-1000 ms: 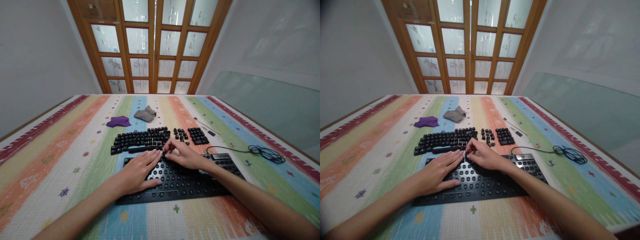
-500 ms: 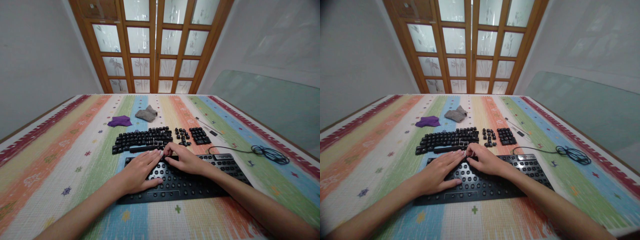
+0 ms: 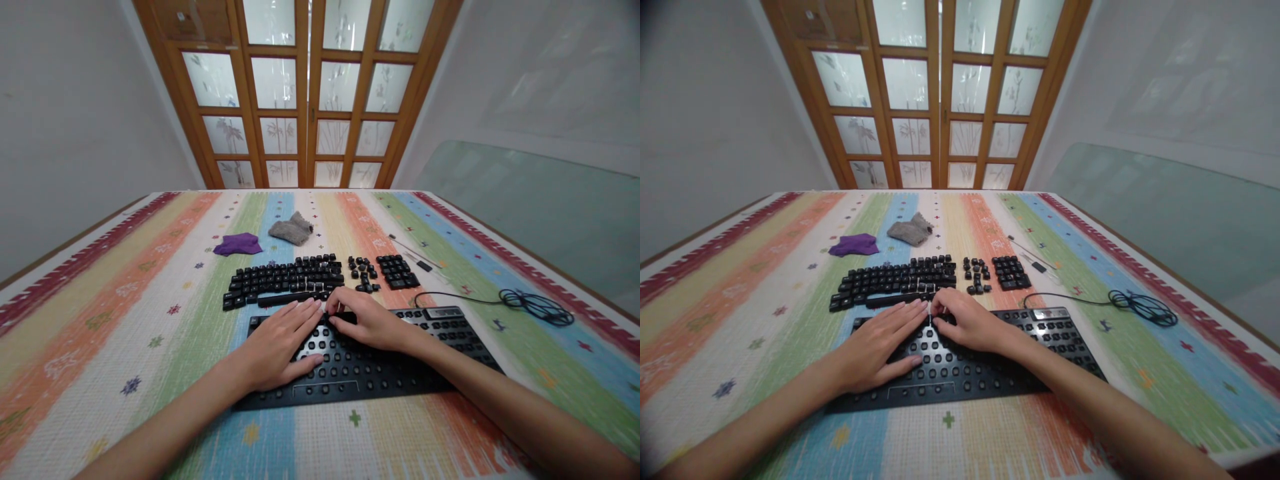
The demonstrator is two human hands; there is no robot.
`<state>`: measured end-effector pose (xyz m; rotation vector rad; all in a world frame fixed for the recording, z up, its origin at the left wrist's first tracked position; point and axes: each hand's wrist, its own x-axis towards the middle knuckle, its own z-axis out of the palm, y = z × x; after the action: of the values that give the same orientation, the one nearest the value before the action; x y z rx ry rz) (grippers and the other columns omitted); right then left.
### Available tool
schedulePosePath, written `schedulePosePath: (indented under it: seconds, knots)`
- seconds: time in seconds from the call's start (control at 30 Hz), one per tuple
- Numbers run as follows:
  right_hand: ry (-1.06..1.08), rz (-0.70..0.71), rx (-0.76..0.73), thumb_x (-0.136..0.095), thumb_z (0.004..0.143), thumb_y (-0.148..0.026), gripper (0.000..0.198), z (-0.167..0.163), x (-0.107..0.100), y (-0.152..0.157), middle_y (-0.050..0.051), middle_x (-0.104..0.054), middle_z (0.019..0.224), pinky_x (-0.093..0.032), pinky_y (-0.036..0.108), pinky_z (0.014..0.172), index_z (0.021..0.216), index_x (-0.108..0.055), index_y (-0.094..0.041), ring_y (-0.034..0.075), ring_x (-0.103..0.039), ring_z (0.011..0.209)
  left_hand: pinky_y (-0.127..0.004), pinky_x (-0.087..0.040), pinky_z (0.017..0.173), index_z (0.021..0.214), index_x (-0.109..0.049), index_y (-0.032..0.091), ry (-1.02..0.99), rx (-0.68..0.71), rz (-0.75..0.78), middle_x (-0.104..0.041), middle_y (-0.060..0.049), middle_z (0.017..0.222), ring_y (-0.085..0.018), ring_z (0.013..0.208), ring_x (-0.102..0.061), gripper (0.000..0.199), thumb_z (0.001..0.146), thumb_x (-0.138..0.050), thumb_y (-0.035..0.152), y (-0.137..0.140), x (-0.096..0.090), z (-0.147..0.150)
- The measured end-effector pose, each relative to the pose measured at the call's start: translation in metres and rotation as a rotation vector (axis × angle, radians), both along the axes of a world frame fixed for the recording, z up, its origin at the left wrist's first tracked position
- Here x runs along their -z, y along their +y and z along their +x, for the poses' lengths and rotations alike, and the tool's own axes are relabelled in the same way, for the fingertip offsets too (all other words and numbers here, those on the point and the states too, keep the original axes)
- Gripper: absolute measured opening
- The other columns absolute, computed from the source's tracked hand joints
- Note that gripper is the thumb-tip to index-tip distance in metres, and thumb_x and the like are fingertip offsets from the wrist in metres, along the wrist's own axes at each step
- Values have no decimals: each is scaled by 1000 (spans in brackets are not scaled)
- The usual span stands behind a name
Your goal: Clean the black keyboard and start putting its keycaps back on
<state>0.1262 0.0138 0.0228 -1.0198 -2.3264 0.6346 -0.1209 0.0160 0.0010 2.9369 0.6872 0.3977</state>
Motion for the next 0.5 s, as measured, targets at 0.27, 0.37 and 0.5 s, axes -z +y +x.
schedulePosePath:
  seconds: [0.27,0.37,0.5]
  knots:
    - [6,-11,12,-55,89,-16,6,-1,1,0,3,-59,89,-48,33,77,93,-53,-21,17,-55,82,-47,-24,122,158,-13,20,27,-9,-8,-34,-13,159,-26,148,-30,73,100,-43,53,1,2,1]
    - [11,-8,15,-55,90,-17,6,-1,1,1,3,-59,89,-48,33,77,93,-52,-21,17,-55,82,-47,-25,121,158,-15,20,26,-12,-7,-34,-13,159,-26,147,-32,73,100,-43,55,0,1,1]
    - [19,-22,18,-54,89,-16,6,-1,0,1,3,-59,89,-48,32,77,93,-52,-21,17,-56,82,-48,-29,119,158,-12,18,-13,-16,-18,-34,-15,158,-27,146,-34,73,100,-44,51,-1,0,1]
